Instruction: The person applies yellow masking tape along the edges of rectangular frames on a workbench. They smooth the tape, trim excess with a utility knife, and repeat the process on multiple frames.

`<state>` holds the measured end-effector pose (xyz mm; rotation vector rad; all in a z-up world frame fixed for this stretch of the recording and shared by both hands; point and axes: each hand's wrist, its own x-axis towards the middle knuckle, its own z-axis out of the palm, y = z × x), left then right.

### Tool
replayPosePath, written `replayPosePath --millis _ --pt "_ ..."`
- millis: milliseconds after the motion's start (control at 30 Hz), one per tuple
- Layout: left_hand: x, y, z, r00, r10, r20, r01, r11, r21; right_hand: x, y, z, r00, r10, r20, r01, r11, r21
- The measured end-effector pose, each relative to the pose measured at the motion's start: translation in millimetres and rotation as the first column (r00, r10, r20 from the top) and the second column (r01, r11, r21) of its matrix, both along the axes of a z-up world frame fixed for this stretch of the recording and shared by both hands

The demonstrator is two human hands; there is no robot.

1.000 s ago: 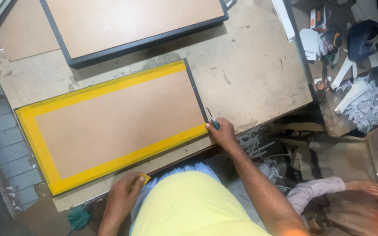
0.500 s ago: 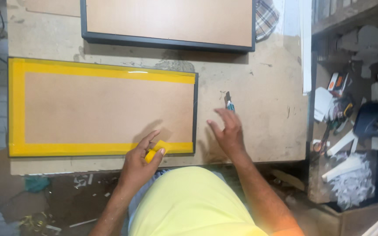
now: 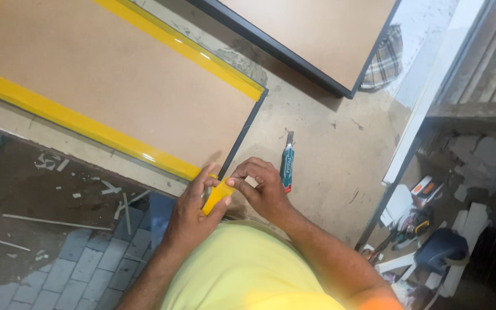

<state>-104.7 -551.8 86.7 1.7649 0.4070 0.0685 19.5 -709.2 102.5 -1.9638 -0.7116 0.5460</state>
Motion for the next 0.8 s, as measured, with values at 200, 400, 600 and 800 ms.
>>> replayPosePath --millis 200,400,600,800 --pt "-37.3 -2.7 -25.4 0.988 0.077 -0.137 -0.073 0.997 0.034 118.0 -24.6 -48.3 0.961 -0.159 0.228 0.179 0.982 -0.069" --pt "-45.8 -20.8 -54.1 0.824 0.077 -0.561 -0.24 0.944 -0.224 174.3 -20.7 -87.8 0.942 -0.055 0.331 0.093 0.991 -0.101" --pt "-32.8 -24.0 -65.5 0.77 0.109 -0.628 -0.29 0.938 -0.192 187.2 -4.0 -102.8 0.96 -0.037 0.277 0.074 0.989 -0.124" --pt "-23.9 -21.4 -62.7 0.741 0.145 -0.656 -0.334 0.927 -0.172 191.1 0.5 -108.6 0.967 0.006 0.253 0.027 0.992 -0.125"
